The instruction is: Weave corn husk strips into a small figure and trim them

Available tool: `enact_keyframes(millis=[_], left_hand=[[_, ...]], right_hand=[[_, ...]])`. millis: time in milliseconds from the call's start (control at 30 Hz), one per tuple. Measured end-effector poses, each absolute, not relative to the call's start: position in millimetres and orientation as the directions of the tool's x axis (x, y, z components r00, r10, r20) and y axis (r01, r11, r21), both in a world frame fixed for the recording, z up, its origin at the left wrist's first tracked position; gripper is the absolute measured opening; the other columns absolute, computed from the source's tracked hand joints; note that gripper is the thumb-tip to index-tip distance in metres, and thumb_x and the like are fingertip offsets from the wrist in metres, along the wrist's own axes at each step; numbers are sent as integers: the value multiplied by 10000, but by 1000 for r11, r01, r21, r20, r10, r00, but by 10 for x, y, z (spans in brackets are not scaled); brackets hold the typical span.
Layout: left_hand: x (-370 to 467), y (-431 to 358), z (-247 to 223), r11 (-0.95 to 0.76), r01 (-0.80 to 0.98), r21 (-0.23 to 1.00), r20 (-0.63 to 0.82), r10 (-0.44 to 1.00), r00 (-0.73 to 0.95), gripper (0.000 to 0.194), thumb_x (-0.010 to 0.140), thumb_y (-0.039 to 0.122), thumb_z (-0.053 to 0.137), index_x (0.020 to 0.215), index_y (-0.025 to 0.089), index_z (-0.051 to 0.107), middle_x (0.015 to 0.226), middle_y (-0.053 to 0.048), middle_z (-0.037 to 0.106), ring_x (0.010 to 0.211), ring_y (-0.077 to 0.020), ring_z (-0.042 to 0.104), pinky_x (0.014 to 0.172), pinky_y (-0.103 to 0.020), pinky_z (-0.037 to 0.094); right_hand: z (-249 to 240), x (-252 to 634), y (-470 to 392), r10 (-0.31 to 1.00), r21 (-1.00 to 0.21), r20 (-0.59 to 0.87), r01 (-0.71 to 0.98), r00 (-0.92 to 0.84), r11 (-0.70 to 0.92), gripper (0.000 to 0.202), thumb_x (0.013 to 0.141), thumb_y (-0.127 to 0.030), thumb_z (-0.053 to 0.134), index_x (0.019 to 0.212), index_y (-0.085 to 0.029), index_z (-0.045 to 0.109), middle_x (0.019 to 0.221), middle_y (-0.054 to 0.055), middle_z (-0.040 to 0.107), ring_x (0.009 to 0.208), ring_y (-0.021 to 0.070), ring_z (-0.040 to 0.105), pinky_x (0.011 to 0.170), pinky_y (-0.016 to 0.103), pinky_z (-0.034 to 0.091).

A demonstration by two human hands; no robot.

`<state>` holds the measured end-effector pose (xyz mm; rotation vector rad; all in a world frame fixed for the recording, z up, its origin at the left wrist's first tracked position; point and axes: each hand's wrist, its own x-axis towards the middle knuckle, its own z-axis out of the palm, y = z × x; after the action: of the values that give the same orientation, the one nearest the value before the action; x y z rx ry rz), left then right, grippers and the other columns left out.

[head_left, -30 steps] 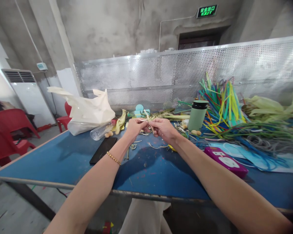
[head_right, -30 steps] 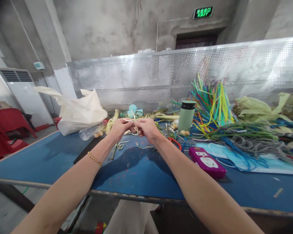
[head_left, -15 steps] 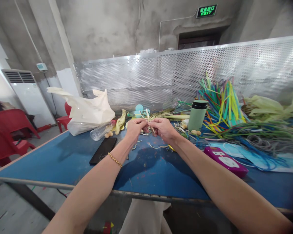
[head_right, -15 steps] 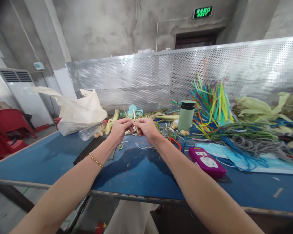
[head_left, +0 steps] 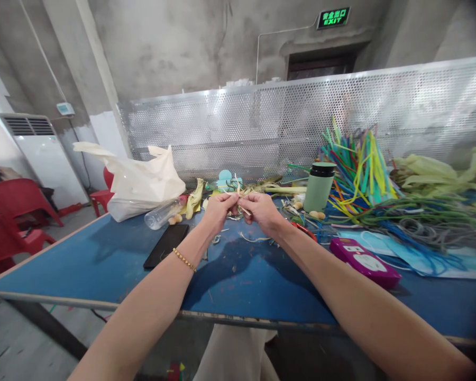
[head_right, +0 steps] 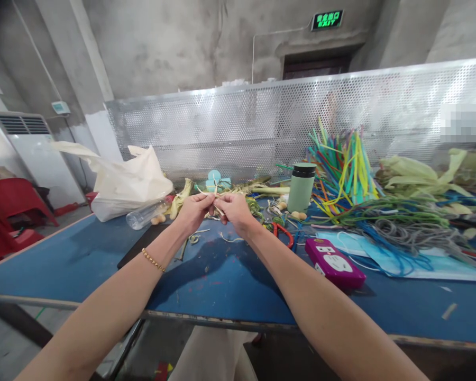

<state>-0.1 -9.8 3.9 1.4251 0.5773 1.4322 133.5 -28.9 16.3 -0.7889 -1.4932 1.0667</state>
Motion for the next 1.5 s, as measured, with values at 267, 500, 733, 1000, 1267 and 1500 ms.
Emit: enact_keyframes(millis=[267,500,733,1000,1267,1500], left_hand=[[14,-135,47,-304,-403,863,388,910,144,299,735,320,763,577,132,593,472,32,476,440,-58,375,508,-228,316],[32,-127,40,-280,-440,853,366,922,123,287,737,271,764,559,129,588,456,33,473,413,-49,372,481,-214,290],[13,-127,55,-227,-473,851,335,929,158,242,744,223,759,592,103,613,481,18,511,430,-51,409,488,-207,321],[-9,-124,27,-13,-351,936,155,912,380,124,753,140,739,713,63,651,624,-52,622,517,-103,565,559,-255,444],[-34,-150,48,28,-282,959,103,892,440,190,790,246,740,776,94,626,595,-38,617,537,-153,644,524,-248,435],[-59,-115,23,-40,-227,973,133,900,415,201,744,229,777,703,88,639,562,-50,629,459,-111,568,513,-248,433]], right_hand=[[190,1263,-373,885,-889,445,50,-135,454,270,713,-308,672,533,-207,499,400,-42,489,317,83,406,344,227,318],[177,1232,-383,882,-885,449,63,-146,461,259,710,-335,675,551,-199,521,403,-36,493,317,87,401,353,240,325],[192,1308,-348,885,-858,432,226,-171,462,323,763,-446,631,591,-179,570,417,-33,476,367,102,407,410,256,325],[268,1682,-125,824,-694,540,464,-171,551,391,771,-502,611,630,-141,662,563,7,552,570,126,468,547,268,324],[197,1664,-120,887,-868,395,220,-239,446,372,618,-484,765,620,-154,593,519,-39,483,501,76,370,484,246,256],[165,1642,-84,903,-904,338,178,-265,390,332,650,-435,751,582,-168,567,481,-23,517,448,73,397,453,239,264]])
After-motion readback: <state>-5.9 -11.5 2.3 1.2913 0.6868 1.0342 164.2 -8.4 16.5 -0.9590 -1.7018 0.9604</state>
